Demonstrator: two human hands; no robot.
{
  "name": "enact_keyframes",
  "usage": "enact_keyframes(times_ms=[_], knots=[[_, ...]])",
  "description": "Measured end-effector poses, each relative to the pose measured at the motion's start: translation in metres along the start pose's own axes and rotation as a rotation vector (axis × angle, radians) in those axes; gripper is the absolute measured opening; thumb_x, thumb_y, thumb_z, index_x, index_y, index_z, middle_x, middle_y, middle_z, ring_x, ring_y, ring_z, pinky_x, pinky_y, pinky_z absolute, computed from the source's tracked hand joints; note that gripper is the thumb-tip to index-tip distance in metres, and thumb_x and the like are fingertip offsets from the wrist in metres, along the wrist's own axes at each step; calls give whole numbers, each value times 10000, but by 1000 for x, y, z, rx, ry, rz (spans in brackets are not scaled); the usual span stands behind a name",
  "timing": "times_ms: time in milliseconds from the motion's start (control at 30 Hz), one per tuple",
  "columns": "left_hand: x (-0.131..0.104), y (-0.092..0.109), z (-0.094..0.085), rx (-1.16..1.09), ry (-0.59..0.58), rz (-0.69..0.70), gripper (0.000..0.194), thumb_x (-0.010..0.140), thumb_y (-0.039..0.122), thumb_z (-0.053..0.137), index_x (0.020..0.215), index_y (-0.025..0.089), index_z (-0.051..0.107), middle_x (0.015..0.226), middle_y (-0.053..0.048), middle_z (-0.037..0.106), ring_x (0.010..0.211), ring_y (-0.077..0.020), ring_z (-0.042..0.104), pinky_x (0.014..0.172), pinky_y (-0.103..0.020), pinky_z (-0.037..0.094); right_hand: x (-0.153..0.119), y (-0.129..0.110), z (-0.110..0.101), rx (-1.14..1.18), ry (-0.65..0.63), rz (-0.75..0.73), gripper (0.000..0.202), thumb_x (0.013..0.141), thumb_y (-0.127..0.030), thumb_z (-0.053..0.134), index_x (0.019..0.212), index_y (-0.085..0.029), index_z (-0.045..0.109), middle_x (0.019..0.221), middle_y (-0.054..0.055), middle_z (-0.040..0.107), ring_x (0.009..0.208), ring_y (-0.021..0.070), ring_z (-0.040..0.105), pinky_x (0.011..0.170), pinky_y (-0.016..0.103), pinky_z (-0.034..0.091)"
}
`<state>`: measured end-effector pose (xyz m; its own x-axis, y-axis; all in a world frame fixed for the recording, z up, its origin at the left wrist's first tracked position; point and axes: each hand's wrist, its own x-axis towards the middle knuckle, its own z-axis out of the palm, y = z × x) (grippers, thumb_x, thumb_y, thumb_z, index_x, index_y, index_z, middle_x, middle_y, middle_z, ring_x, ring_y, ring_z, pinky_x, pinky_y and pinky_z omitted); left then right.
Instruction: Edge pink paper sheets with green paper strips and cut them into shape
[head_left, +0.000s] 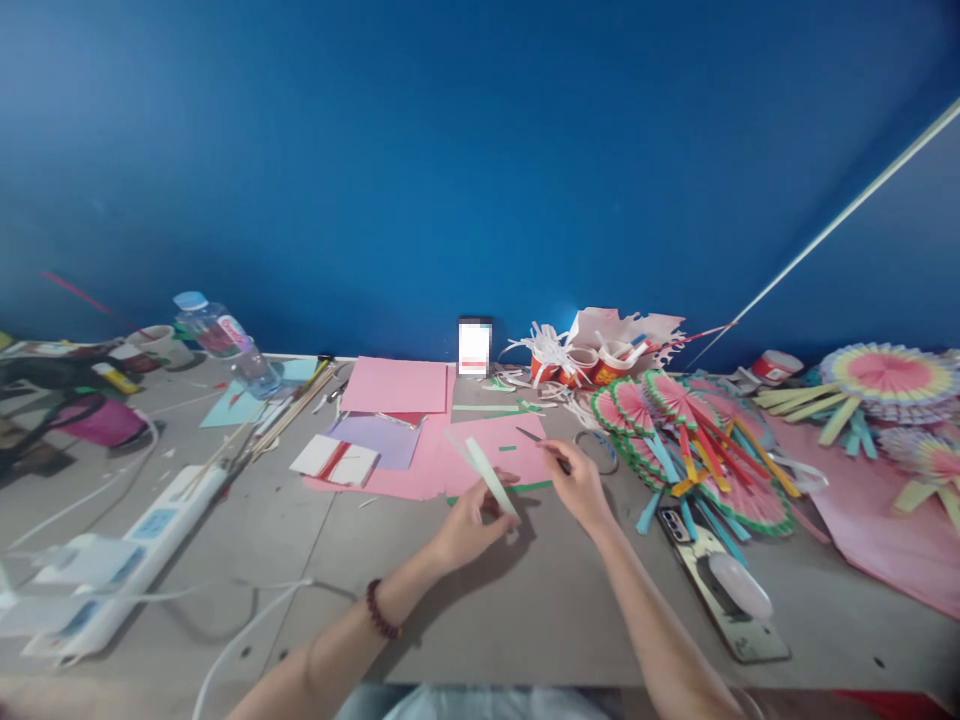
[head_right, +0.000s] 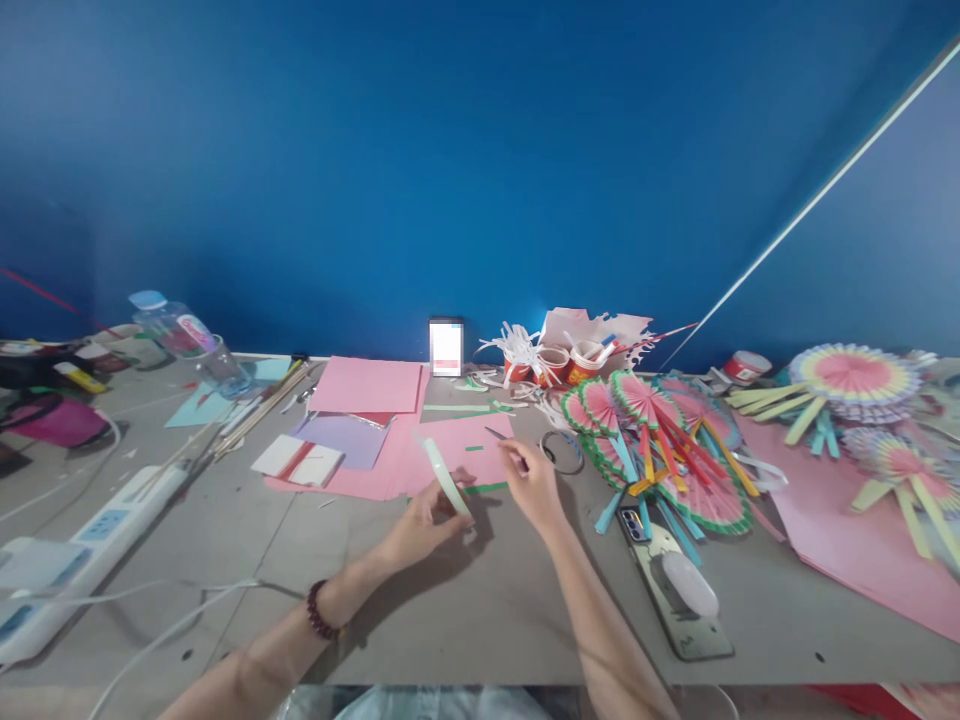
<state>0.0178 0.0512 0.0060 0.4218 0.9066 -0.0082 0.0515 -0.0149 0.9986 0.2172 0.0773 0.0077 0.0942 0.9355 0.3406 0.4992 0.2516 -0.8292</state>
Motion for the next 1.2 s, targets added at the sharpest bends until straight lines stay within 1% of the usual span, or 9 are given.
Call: enact_keyframes(times_ms=[133,233,333,500,633,800,900,1067,1200], knots=[[-1,-3,3,54,-83,-18,407,702,199,671,1097,176,573,952,-58,672,778,-163,599,719,-280,469,-9,-22,16,373,-284,197,340,810,-494,550,849,-189,694,900,74,684,854,201,608,757,300,473],[-1,-11,5,104,-121,-16,307,710,230,658,1002,149,601,859,-39,662,752,-160,576,685,-270,453,-15,-25,24,486,-360,257,338,736,-515,631,779,-187,702,909,60,659,807,178,589,711,282,462],[-2,-18,6,157,-147,-26,237,715,242,635,923,135,598,784,-19,633,681,-137,536,625,-246,423,-18,-24,29,505,-354,309,318,668,-489,697,707,-173,686,887,50,630,752,155,556,654,259,437],[-3,-22,6,285,-137,-56,157,702,213,613,836,132,594,677,15,568,592,-109,459,551,-221,357,-20,-24,33,507,-335,312,271,662,-431,707,655,-167,648,721,5,572,682,128,501,629,241,397],[-2,-20,7,282,-167,-44,159,691,175,600,844,133,613,693,12,582,608,-114,474,563,-219,359,-20,-29,33,561,-325,406,288,650,-439,708,650,-165,621,571,-48,473,510,75,377,494,217,309],[-2,-18,6,228,-235,-22,275,695,144,589,965,148,641,766,-3,630,656,-126,512,609,-226,386,-20,-35,33,609,-282,448,290,623,-423,699,584,-157,590,590,-45,443,432,50,323,396,212,218],[-3,-14,6,193,-269,-17,330,699,125,576,1022,151,638,778,-7,636,670,-130,525,620,-228,392,-20,-34,33,601,-229,449,267,634,-393,669,543,-165,564,568,-42,422,429,59,322,372,207,211],[-4,-7,6,149,-292,-42,292,696,139,610,985,131,650,758,-15,639,667,-132,536,626,-233,408,-22,-29,34,543,-183,429,280,653,-380,635,496,-179,521,500,-48,383,438,73,301,397,217,225],[-3,-4,6,90,-256,-29,277,704,173,638,975,116,660,797,-42,661,684,-137,552,640,-239,425,-20,-27,34,520,-166,475,337,679,-463,623,522,-171,566,505,-24,458,478,93,342,452,234,271]])
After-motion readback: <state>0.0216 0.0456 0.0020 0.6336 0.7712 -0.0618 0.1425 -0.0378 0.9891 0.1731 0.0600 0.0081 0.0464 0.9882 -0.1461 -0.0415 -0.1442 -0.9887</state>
